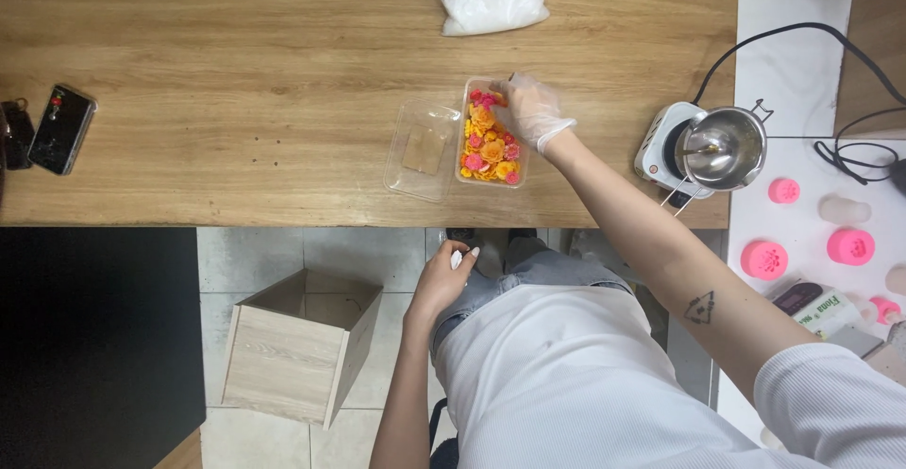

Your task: The recorder is putting wax floral decorations into a melting pot and cleaning tools in a candle-making studio.

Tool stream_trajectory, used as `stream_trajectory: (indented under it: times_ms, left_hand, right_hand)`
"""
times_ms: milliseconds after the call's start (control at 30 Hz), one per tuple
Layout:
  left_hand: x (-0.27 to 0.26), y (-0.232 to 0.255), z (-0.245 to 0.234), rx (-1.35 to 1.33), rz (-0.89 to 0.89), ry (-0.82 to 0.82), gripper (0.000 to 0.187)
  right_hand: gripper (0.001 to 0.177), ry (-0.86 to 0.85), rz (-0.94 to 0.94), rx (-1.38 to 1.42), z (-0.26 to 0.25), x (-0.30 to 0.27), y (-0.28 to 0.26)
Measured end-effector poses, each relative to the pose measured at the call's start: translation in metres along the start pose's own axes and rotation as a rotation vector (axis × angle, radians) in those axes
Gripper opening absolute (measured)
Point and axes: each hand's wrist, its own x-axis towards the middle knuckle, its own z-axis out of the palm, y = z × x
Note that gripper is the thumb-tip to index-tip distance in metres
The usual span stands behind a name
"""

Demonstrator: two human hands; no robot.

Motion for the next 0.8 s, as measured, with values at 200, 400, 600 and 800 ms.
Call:
stream_trajectory:
  times_ms: [200,400,600,800]
  left_hand:
    - [-0.001,0.003,0.000,-0.004,-0.034,-0.029,0.045]
    - [0.000,0.002,-0.002,-0.005,-0.027,-0.030,0.045]
    - [0.002,0.007,-0.002,0.021,-0.064,-0.061,0.045]
    - [-0.001,0.017,-0.005,0.013,-0.071,-0.068,0.045]
  right_hand:
    - [0.038,-0.051,0.083,-0.002,0.000,0.002,-0.017]
    - [0.033,-0.019,0.066,0.057,0.003,0.001,-0.018]
    - [0.022,-0.029,0.019,0.158,0.008,0.003,-0.011]
    - [0.041,0.091,-0.081,0.232,0.012,-0.008,0.001]
